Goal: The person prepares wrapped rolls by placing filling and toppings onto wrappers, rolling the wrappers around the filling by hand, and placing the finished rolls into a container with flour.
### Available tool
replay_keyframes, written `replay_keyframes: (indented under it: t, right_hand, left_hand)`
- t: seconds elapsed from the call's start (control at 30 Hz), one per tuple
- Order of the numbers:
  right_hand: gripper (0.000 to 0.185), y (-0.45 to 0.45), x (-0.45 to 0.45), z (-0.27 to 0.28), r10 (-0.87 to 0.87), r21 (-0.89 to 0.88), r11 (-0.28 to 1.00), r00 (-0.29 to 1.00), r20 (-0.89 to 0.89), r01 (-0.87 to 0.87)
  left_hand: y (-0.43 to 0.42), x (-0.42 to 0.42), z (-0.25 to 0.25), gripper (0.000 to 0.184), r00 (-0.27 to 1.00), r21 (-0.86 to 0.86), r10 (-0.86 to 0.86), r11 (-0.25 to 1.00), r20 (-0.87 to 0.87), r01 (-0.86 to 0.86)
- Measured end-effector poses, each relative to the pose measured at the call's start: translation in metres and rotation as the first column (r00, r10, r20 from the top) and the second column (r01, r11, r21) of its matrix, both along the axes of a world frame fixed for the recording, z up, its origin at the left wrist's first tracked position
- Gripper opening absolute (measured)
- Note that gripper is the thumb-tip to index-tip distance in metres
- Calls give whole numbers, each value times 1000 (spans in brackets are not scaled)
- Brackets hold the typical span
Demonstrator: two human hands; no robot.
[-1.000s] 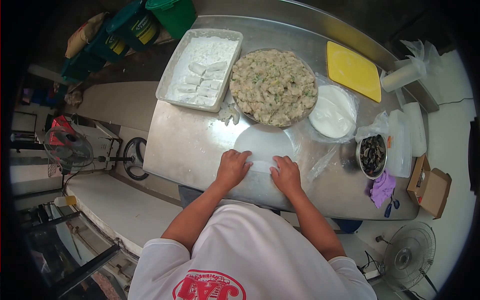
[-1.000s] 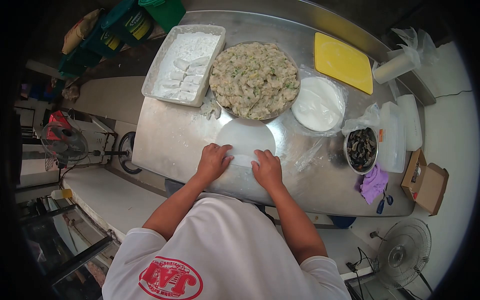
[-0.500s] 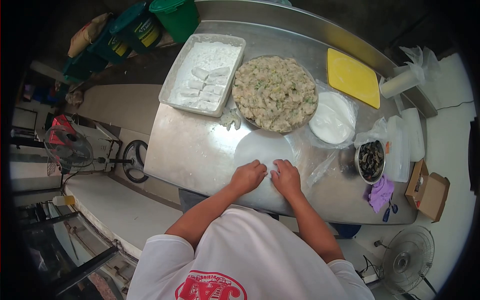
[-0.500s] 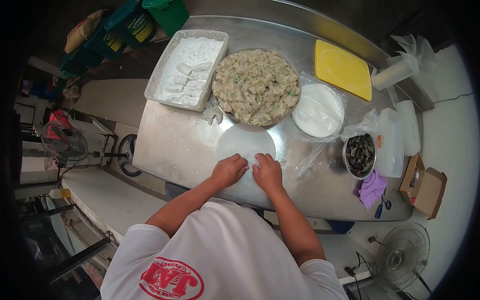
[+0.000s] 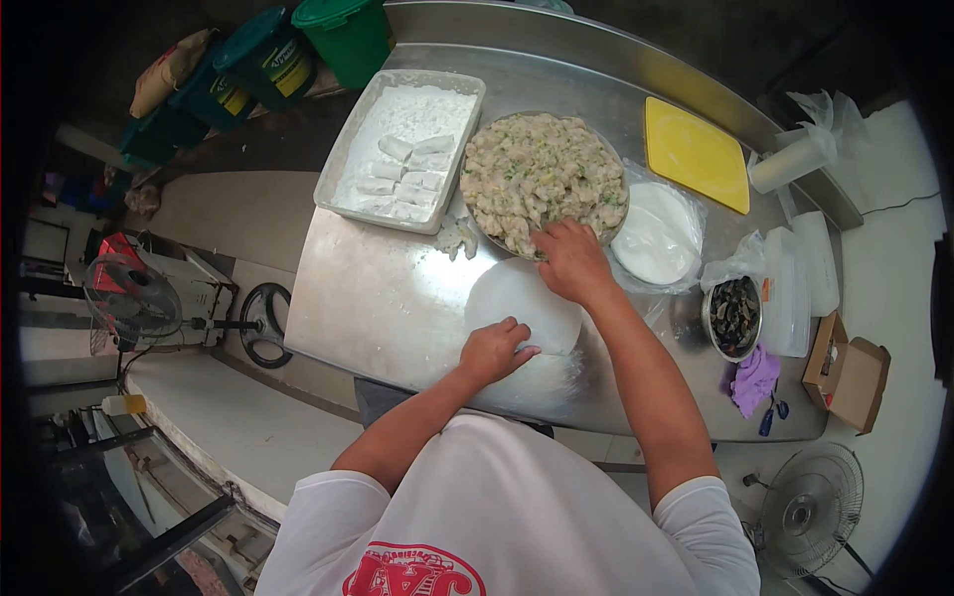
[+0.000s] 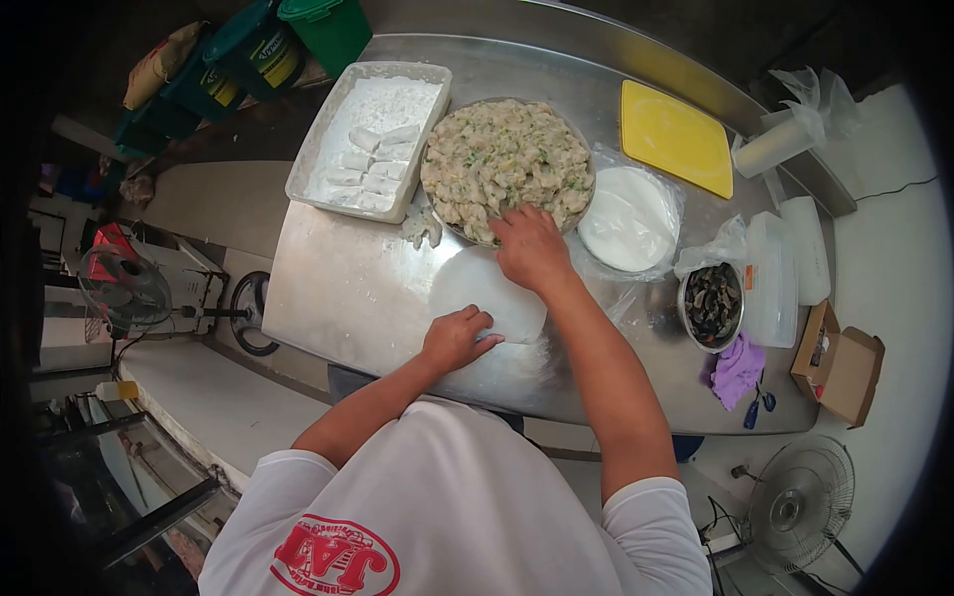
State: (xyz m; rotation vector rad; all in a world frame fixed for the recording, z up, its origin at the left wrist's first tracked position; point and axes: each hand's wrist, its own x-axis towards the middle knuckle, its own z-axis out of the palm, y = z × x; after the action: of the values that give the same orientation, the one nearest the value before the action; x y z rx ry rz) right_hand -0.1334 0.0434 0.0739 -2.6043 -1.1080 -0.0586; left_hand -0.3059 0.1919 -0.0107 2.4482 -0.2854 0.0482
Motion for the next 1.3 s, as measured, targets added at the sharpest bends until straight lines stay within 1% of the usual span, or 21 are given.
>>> replay_keyframes:
  t: [0.07,0.1,0.17,0.2,0.27,0.3,0.37,0.4,0.47,0.5,0.57,0.7,0.77,0.8,0.87,0.9,0.97,1.13,1.2,1.27,1.3]
  right_hand:
    - [55,-8,0,-1,-15,-133,991,987,-161,-7]
    - [55,-13,2,-1,-10,-138,990,988,-156,-12]
    - [55,-21,4,-3,3,-87,996,973,-230,-24]
    - [55,-22,2,1,9,-88,996,973,-230,-30]
    - [55,-26,2,9,46,196,981,949,-311,16]
    - [55,-24,3,14,50,194,981,949,-313,12]
    - [56,-18,6,19,-73,176,970,893,-444,167]
    - [56,-17,8,17,-78,176,969,891,-448,174]
    - [52,-13,11,14,-20,-38,999,959,-284,9]
    - [52,-12,15,15,-24,-36,999,959,-283,14]
    - [43,-11,16,16,22,-131,989,945,-327,-68]
    - [37,-15,19,21,7,-121,991,928,-373,-56]
    - [35,-18,10,20,-87,-70,995,955,-283,70]
    - [35,-17,13,20,-83,-70,995,956,-281,65]
    - [35,-16,16,19,-112,-109,991,923,-369,77]
    - [35,-14,17,22,-115,-109,991,922,-369,81]
    - [31,-10,20,27,-97,-137,990,891,-443,39]
    - [27,-13,25,30,-40,-102,995,898,-438,-5]
    - [26,-17,27,33,-23,-84,996,892,-452,-17]
    - [24,-23,25,37,-61,-66,997,891,-450,35]
    - [24,-25,24,36,-60,-67,997,890,-452,33]
  left_hand:
    - [-1,-2,-2,30,1000,-13,3,1000,2,-3]
    - [-1,-1,-2,30,1000,-10,-4,1000,8,4]
    - [0,-1,-3,30,1000,-5,-1,1000,15,1]
    - [1,-2,-3,30,1000,-13,-7,1000,16,7]
    - [1,0,-4,30,1000,-25,-7,1000,22,8]
    - [1,0,-4,30,1000,-31,-9,999,29,10]
    - [1,-3,-3,30,999,-36,-19,999,28,20]
    - [1,-2,-2,30,1000,-32,-17,999,17,18]
    - [0,-1,0,29,1000,-26,-24,999,7,24]
    - [0,0,0,29,1000,-22,-15,1000,-1,15]
    - [0,-2,0,29,1000,-17,-10,1000,-14,9]
    - [1,-2,-1,30,1000,-19,-14,1000,-3,13]
    - [2,-3,2,31,1000,-11,-9,1000,-8,9]
    - [2,-3,3,31,1000,-18,-19,1000,-14,18]
    - [3,-4,4,32,999,-24,-32,999,-22,31]
    - [2,-3,3,31,999,-23,-28,999,-26,28]
    - [0,-2,4,29,999,-23,-32,999,-25,31]
    - [-3,-6,8,21,1000,-28,-10,1000,-9,10]
    - [-2,-7,11,20,1000,-16,-6,1000,-5,6]
    - [-2,-9,12,20,1000,-8,-9,1000,-7,9]
    - [0,-7,12,21,1000,-10,-15,1000,15,15]
